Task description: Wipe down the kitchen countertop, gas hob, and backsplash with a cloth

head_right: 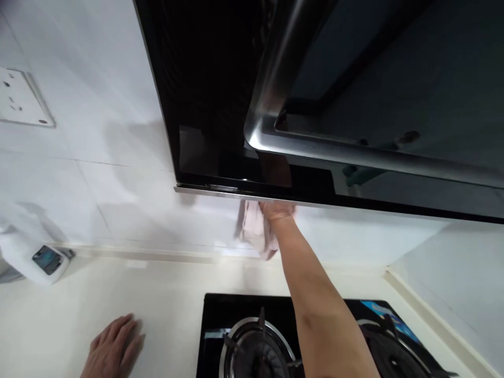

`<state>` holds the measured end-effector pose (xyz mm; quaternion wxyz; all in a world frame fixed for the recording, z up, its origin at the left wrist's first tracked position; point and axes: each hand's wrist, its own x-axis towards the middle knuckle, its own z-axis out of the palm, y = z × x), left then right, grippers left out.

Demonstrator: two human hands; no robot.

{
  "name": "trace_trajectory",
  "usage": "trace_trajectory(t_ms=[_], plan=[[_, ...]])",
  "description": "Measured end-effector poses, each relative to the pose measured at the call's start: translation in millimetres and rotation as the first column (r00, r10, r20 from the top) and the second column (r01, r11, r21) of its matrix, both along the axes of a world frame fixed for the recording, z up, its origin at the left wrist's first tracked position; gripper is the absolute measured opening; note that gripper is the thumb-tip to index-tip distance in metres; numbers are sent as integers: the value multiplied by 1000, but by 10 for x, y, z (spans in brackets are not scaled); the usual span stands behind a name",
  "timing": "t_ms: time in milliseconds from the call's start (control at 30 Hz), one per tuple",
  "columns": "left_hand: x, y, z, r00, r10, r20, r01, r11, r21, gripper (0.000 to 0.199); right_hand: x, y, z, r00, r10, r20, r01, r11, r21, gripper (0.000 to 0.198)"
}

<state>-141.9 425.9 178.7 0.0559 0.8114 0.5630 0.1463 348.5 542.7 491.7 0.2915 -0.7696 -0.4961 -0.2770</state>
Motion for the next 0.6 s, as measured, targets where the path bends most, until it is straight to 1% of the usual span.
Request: trace_trajectory(t_ms=[67,167,267,300,367,433,467,533,600], plan=[[-6,-1,3,1000,1,8,-1,1000,13,48,-15,-22,8,999,17,36,-17,1000,11,42],[-8,-32,-38,999,-23,45,19,997,70,50,-32,-38,19,995,45,87,-43,999,-19,44],[138,-159,-139,996,-6,94,-6,993,122,51,-15,-37,32,994,18,105,-11,998,-65,45],[247,-231,-179,994,-9,107,-4,992,127,50,-4,-36,40,994,7,107,2,997,-80,45],[559,-407,-251,991,-57,125,41,991,128,49,17,-35,61,993,7,118,5,995,-103,46],[935,-579,-298,984,-118,134,99,986,134,49,26,-35,77,989,50,142,-34,994,-108,48],[1113,-647,-310,983,-123,134,104,984,143,49,28,-35,80,983,85,160,-68,992,-109,49],[1382,-726,-316,989,-91,120,71,985,160,49,44,-39,76,963,174,208,-149,980,-131,50],[1492,-736,-301,996,-33,84,21,989,146,52,122,-58,77,929,269,254,-224,955,-192,49]])
